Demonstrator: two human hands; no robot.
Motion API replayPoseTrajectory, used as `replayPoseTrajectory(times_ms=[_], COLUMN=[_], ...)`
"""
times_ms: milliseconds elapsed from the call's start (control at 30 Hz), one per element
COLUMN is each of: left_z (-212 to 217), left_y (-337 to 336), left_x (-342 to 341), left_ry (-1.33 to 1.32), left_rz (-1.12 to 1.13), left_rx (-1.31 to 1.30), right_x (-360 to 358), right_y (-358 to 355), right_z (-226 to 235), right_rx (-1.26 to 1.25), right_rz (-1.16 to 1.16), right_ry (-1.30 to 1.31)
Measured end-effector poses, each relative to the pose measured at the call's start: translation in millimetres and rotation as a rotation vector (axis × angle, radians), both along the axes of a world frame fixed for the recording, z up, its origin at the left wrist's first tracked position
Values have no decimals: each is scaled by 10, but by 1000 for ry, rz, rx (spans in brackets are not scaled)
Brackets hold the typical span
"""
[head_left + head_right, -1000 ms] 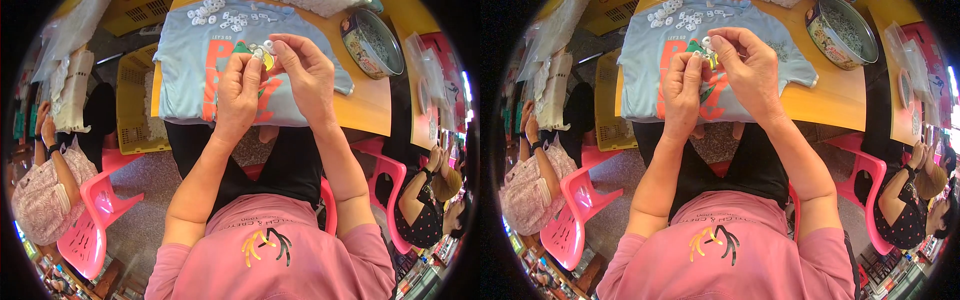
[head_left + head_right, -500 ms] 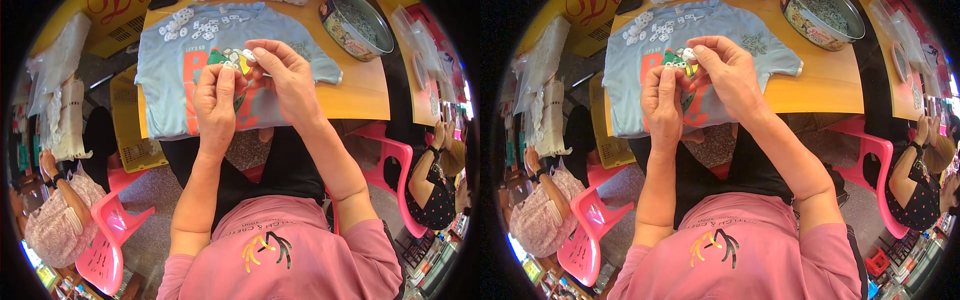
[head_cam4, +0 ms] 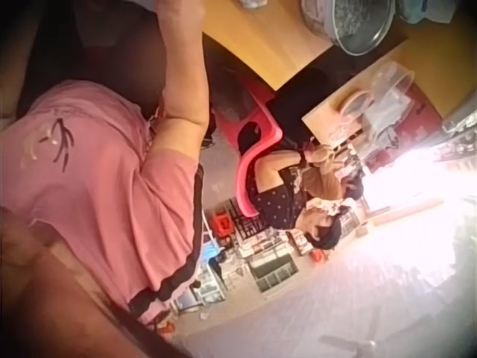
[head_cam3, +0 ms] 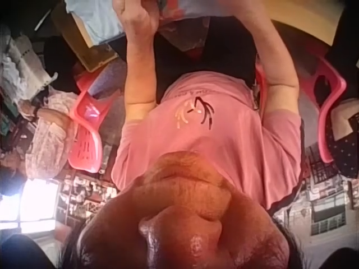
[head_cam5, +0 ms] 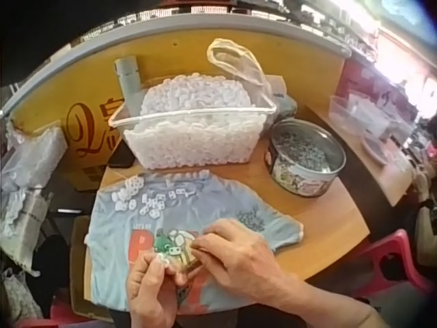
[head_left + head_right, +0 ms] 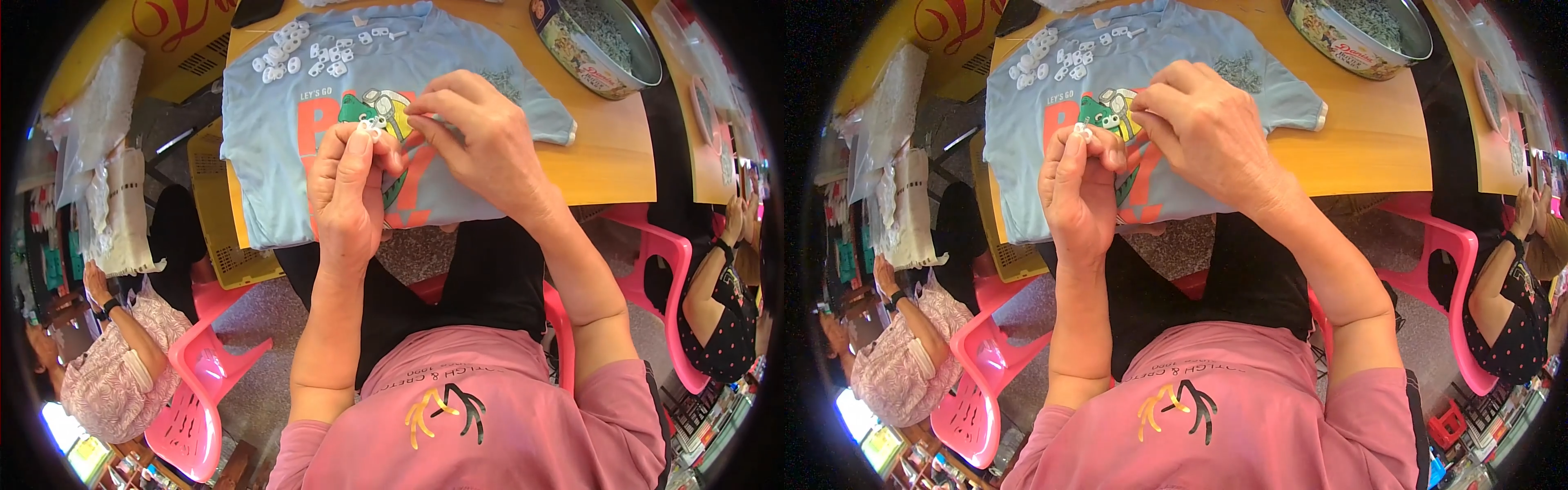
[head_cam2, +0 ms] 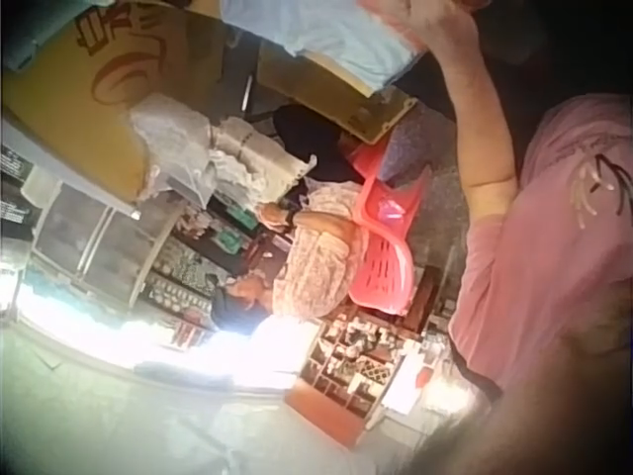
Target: Attaching small white plastic components to a design on a t-shirt at a manual workstation.
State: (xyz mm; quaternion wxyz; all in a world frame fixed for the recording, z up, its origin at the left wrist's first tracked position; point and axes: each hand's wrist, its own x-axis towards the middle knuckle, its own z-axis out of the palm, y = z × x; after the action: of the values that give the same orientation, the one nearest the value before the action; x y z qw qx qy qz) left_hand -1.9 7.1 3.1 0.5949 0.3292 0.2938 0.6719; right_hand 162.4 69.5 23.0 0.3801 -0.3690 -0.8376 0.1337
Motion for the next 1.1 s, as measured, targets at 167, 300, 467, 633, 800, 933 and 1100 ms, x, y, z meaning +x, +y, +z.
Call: replayPoseTrajectory(times_ms=[167,300,467,633,800,933,1100], left_z=[23,28,53,34,-10,8,-9], left_y=[1,0,-19,-25,-24,-26,-18], left_x=[-16,-16,14,-21,-12,-16,-16], left_ry=[38,53,139,172,219,252,339], left_rz=[-51,-44,-35,-52,-59,-67,-53], left_rx=[8,14,14,24,41,69,113], right_x=[-38,-36,-2,11,3,26,25], right_y=[32,83,147,159,150,151,165], right_z=[196,238,266,317,324,323,344], right_rx=[-290,-345,-214,-60,-101,-229,-280], right_rz=[217,355,419,438,466,502,527], right_ry=[297,244,164,27,0,14,4])
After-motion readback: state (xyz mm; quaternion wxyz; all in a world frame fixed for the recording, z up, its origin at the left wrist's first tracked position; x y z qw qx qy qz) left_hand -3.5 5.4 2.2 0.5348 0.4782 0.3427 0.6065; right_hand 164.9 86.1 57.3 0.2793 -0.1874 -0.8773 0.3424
